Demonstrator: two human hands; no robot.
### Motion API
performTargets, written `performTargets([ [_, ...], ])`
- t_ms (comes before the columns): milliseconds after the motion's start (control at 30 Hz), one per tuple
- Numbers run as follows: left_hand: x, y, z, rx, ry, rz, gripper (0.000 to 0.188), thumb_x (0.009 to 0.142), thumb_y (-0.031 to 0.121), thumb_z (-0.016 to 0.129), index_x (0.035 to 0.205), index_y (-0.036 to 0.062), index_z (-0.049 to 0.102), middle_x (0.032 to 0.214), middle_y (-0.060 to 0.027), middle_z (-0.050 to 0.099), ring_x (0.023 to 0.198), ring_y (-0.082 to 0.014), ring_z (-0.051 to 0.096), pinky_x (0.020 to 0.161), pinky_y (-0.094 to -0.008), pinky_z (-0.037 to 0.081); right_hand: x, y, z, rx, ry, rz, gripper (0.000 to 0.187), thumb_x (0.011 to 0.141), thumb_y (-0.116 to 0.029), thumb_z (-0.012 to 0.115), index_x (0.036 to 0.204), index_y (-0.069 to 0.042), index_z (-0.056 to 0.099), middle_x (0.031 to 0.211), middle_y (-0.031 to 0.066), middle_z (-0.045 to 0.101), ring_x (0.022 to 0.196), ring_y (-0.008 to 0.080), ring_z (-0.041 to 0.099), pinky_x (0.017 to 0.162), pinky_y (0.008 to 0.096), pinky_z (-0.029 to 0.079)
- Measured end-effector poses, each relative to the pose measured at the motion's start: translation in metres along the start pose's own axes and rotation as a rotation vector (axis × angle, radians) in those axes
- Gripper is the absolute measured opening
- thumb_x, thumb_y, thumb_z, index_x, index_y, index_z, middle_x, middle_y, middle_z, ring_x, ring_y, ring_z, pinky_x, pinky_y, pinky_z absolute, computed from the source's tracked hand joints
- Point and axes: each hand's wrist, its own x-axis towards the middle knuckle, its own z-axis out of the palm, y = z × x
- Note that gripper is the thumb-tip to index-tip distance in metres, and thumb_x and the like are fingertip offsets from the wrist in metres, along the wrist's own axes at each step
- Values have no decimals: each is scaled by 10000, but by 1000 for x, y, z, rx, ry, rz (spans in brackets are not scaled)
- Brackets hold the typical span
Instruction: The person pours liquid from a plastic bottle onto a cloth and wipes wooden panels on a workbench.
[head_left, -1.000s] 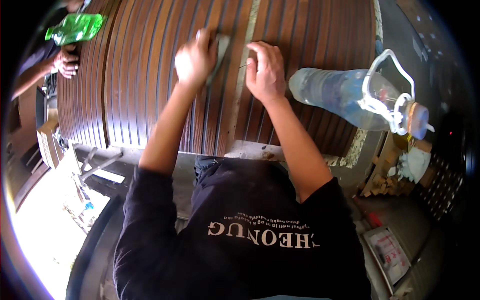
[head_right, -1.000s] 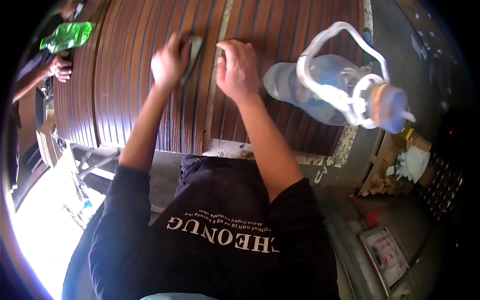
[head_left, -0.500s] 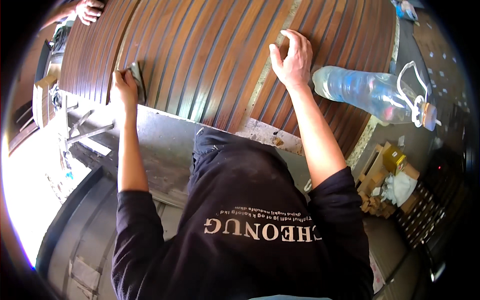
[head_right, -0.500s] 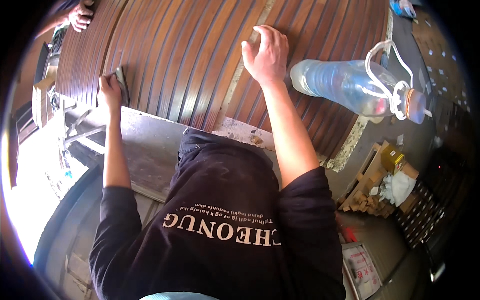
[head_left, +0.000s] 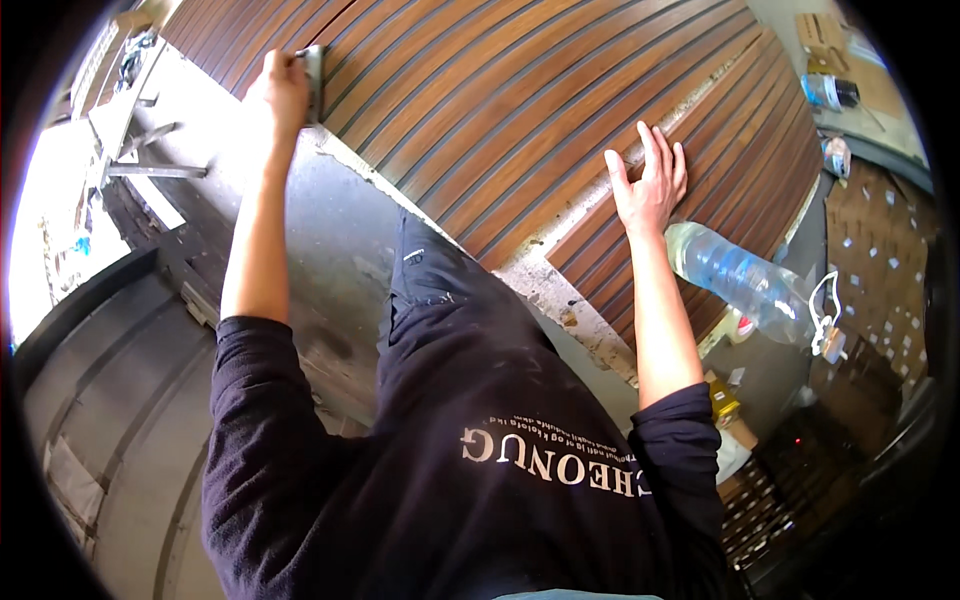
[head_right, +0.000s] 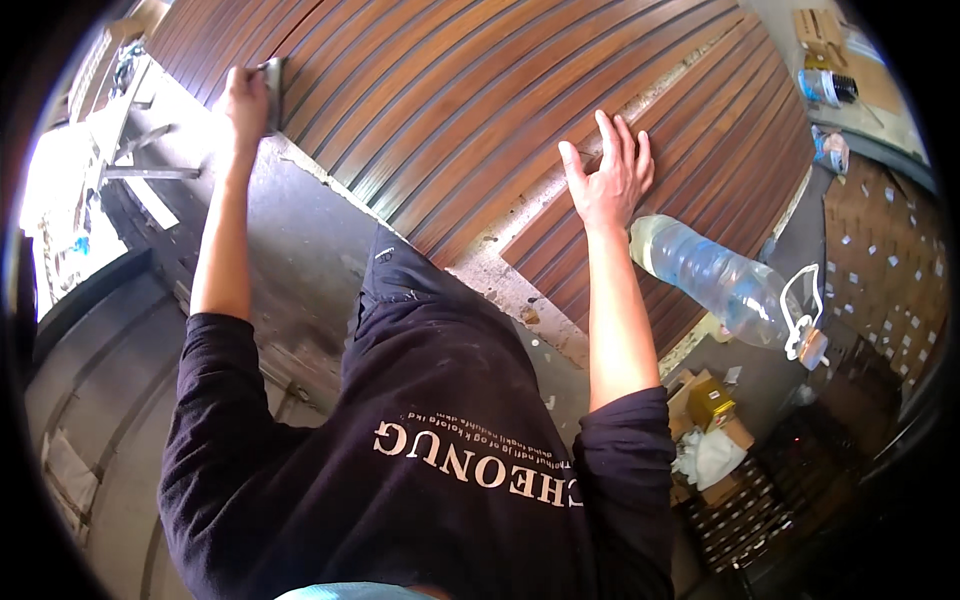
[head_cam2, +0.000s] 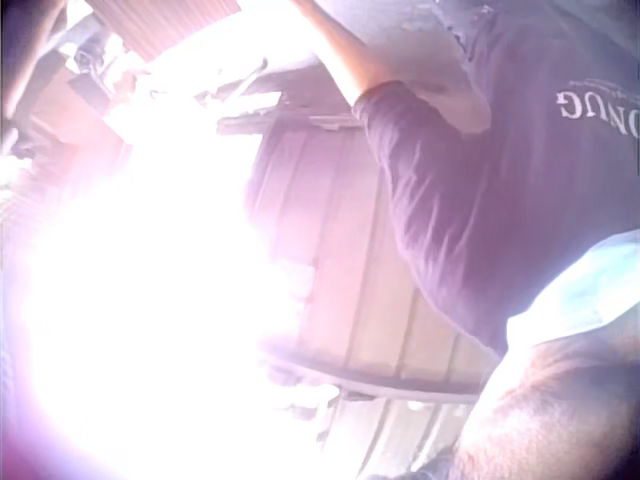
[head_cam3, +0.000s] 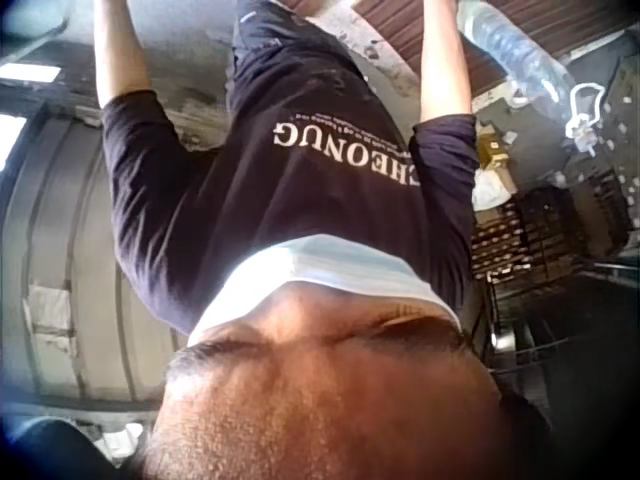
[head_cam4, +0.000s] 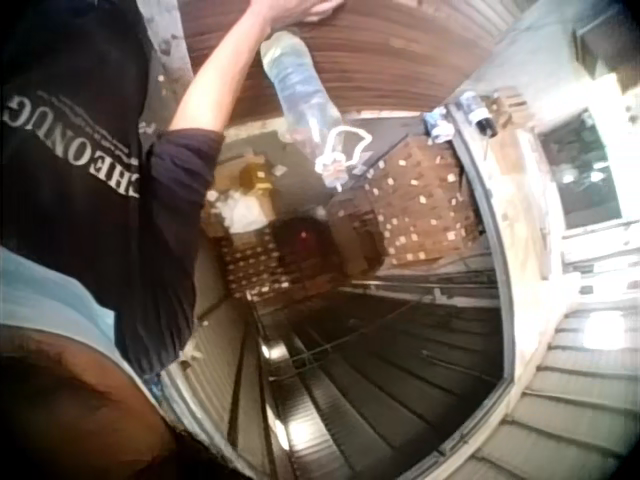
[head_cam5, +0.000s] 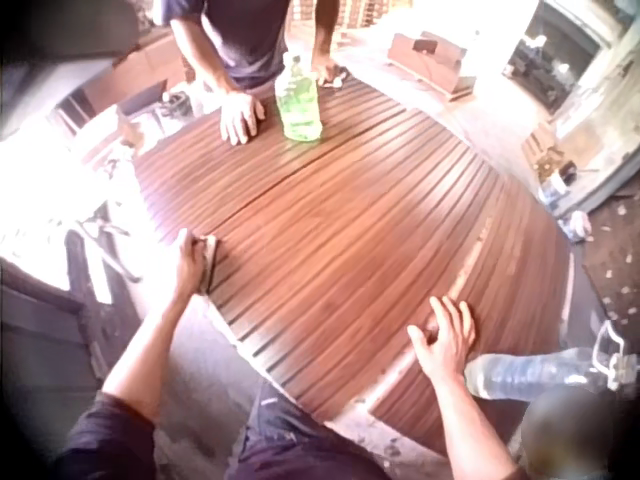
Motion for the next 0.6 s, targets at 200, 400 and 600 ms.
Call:
performTargets([
  [200, -190, 166, -14, -203, -388, 579, 121, 755, 113, 596, 853, 74, 538, 600, -83, 554, 534, -250, 609, 469, -419, 505, 2, 3, 5, 12, 17, -23, 656, 806, -573, 623, 1347, -222, 504, 1383, 61, 489, 1353, 339, 312, 1110, 529, 187],
  [400, -59, 3, 14, -74, -119, 158, 110, 834, 142, 598, 892, 58, 557, 803, -166, 632, 713, -315, 639, 591, -416, 532, 0, 2, 1, 27, 9, -31, 652, 816, -579, 617, 1349, -223, 501, 1384, 71, 488, 1352, 339, 312, 1111, 528, 188],
  [600, -23, -23, 19, -195, 146, 6, 123, 902, 164, 575, 888, 45, 544, 761, -181, 626, 681, -369, 620, 637, -402, 490, 2, 7, 3, 45, -13, -11, 653, 828, -595, 594, 1364, -240, 482, 1424, 72, 439, 1371, 344, 272, 1110, 548, 164],
])
